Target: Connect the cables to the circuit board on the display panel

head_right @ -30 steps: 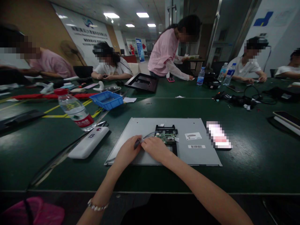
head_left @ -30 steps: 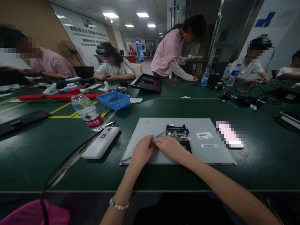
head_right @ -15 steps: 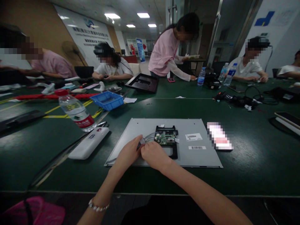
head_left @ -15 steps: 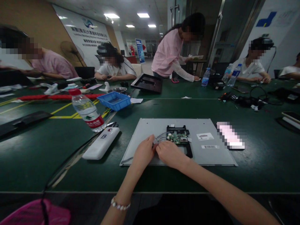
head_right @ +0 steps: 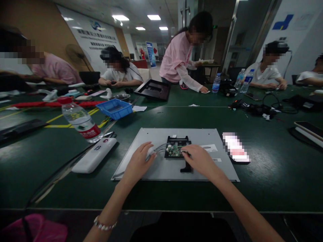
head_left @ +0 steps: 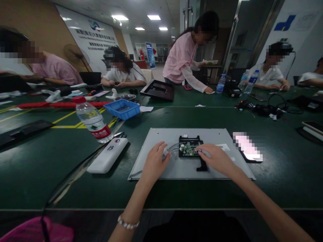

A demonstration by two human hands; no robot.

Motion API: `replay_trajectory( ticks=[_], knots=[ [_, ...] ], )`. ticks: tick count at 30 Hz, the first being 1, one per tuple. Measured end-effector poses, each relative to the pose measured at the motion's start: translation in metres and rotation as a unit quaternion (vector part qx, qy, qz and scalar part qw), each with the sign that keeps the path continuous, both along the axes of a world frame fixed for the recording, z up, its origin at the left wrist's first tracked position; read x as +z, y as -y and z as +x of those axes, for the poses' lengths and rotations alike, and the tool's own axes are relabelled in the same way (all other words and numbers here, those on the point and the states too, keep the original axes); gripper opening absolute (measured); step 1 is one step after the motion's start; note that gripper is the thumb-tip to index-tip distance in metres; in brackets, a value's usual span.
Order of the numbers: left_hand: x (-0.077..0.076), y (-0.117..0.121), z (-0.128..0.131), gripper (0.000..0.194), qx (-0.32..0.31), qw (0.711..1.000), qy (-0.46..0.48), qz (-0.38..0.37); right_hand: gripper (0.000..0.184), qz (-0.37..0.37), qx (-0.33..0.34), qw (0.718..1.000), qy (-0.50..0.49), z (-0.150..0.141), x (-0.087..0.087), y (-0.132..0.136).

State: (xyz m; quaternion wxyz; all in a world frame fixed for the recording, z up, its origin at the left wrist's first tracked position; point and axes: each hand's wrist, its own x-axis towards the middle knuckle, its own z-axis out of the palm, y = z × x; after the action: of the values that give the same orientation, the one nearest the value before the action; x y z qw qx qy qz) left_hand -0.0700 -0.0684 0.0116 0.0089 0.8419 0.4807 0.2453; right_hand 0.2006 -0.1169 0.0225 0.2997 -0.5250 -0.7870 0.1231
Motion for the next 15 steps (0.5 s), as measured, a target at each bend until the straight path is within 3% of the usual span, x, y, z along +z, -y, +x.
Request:
replay_trajectory(
  ticks=[3,6,10,15],
  knots=[
    [0.005,0.006,0.000,0.034,-0.053,0.998,-0.030,0.015,0.027,-0.034,-0.056,0.996,-0.056,0.035,-0.013,-0.013],
    [0.011,0.011,0.003,0.028,-0.082,0.992,-0.097,0.022,0.027,-0.067,-0.095,0.985,-0.125,0.052,-0.026,-0.019],
    [0.017,0.011,0.003,0.020,-0.056,0.987,-0.147,0.045,0.028,-0.106,-0.084,0.981,-0.139,0.053,-0.034,-0.019],
    [0.024,0.003,-0.008,0.021,0.017,0.990,-0.120,0.070,0.029,-0.097,-0.063,0.989,-0.093,0.042,-0.031,-0.019]
  ],
)
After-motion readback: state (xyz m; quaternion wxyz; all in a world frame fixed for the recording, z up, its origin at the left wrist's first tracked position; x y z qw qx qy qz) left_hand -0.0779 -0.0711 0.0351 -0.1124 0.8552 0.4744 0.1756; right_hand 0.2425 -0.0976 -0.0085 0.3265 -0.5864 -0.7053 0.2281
